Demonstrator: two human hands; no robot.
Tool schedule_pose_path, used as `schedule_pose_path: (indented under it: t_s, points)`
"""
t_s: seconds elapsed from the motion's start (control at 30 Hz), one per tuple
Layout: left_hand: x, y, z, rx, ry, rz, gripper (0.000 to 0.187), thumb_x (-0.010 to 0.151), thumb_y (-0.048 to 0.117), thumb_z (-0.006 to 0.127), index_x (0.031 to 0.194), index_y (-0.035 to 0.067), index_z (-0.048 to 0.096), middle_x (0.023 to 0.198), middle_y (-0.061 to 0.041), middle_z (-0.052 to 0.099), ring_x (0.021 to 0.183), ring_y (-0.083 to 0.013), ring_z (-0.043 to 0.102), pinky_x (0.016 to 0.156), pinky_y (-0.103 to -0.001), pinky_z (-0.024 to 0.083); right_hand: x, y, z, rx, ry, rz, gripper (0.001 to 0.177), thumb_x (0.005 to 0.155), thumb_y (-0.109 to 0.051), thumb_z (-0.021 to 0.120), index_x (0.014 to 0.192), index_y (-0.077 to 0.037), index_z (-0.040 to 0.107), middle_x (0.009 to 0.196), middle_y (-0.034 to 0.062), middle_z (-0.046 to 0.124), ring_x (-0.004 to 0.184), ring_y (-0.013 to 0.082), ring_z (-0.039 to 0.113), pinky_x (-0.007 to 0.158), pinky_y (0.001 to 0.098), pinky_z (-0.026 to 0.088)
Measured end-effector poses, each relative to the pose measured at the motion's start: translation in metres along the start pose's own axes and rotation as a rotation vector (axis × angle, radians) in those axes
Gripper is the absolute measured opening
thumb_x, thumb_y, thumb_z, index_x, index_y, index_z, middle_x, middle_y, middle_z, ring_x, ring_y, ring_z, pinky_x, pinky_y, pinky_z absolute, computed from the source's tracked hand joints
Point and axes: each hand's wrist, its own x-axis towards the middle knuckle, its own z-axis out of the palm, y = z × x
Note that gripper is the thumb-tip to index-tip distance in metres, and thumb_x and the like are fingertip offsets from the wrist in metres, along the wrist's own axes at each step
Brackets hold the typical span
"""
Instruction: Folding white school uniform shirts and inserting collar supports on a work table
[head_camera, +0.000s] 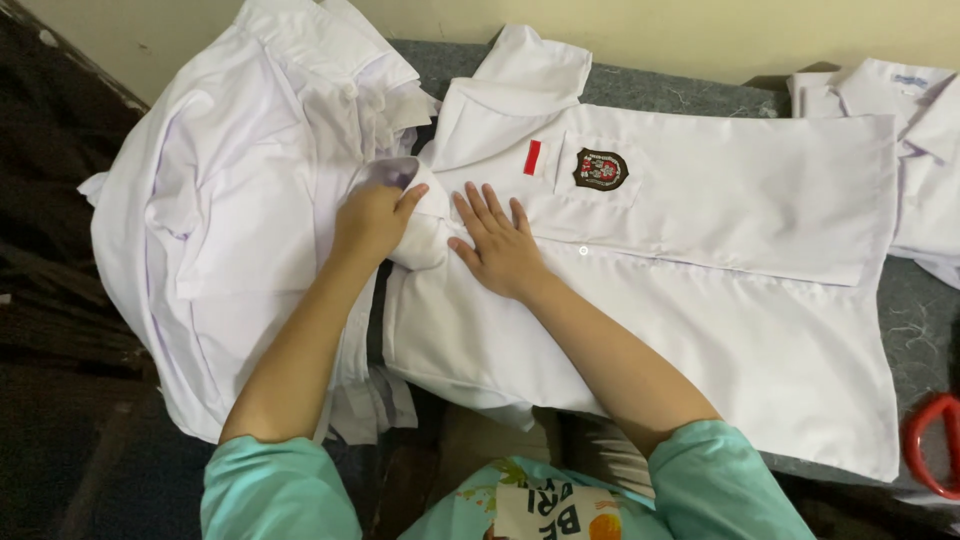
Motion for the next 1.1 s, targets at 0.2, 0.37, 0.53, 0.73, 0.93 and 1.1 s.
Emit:
schedule_pose_path:
  t_s: [0.2, 0.37, 0.53, 0.73, 0.93, 1.1]
  points:
    - [-0.02, 0.012, 0.008, 0.245, 0.795, 0.279, 0.033, 0.1, 0.047, 0.064, 0.107, 0.014, 0.065, 0.083, -0.003, 0.064, 0.077, -0.0223, 0.069, 0.066, -0.035, 0.057, 0.015, 0.046, 0.032, 0.463, 0.287, -0.113, 0.064, 0.097, -0.035, 0.069, 0.154, -0.017, 0.046, 0.159, 0.0088, 0.046, 0.152, 0.0278, 0.035, 0.12, 0.0611, 0.016]
    - [-0.05, 0.094, -0.042, 0.056, 0.886, 0.565, 0.027, 0.094, 0.019, 0.067, 0.12, 0.013, 0.062, 0.119, -0.006, 0.061, 0.105, -0.0267, 0.061, 0.08, -0.04, 0.045, 0.016, 0.072, -0.013, 0.668, 0.497, -0.061, 0.03, 0.09, -0.016, 0.069, 0.12, -0.016, 0.07, 0.121, 0.0083, 0.069, 0.111, 0.0314, 0.066, 0.09, 0.0464, 0.051]
    - [-0.029, 0.119, 0.002, -0.154, 0.282, 0.624, 0.035, 0.088, 0.011, 0.067, 0.121, 0.017, 0.06, 0.108, -0.003, 0.062, 0.102, -0.0271, 0.065, 0.079, -0.041, 0.054, -0.012, 0.088, -0.035, 0.379, 0.313, 0.094, 0.016, 0.094, -0.028, 0.068, 0.098, -0.014, 0.074, 0.089, 0.0062, 0.075, 0.084, 0.0276, 0.073, 0.07, 0.0405, 0.056]
    - [0.012, 0.113, 0.025, -0.384, -0.269, 0.471, 0.022, 0.087, 0.003, 0.063, 0.107, 0.01, 0.07, 0.098, -0.01, 0.076, 0.095, -0.0317, 0.075, 0.08, -0.042, 0.058, -0.037, 0.078, -0.014, -0.075, 0.158, 0.04, 0.019, 0.084, -0.022, 0.072, 0.101, -0.013, 0.076, 0.097, 0.0082, 0.071, 0.092, 0.0327, 0.071, 0.076, 0.0457, 0.059]
    - [0.021, 0.096, 0.042, -0.452, -0.253, 0.478, 0.021, 0.079, -0.005, 0.065, 0.097, 0.003, 0.071, 0.09, -0.014, 0.073, 0.092, -0.0316, 0.073, 0.082, -0.04, 0.057, -0.039, 0.083, 0.002, -0.006, 0.373, -0.037, 0.018, 0.083, -0.022, 0.076, 0.096, -0.013, 0.068, 0.099, 0.0028, 0.06, 0.099, 0.0284, 0.061, 0.081, 0.0443, 0.051]
    - [0.027, 0.085, 0.049, -0.396, -0.29, 0.564, 0.018, 0.078, 0.005, 0.075, 0.095, 0.008, 0.072, 0.09, -0.01, 0.07, 0.091, -0.0261, 0.07, 0.083, -0.037, 0.057, -0.042, 0.084, 0.015, 0.107, 0.442, -0.209, 0.016, 0.082, -0.017, 0.073, 0.092, -0.017, 0.062, 0.083, -0.0002, 0.064, 0.087, 0.0238, 0.066, 0.075, 0.0376, 0.05]
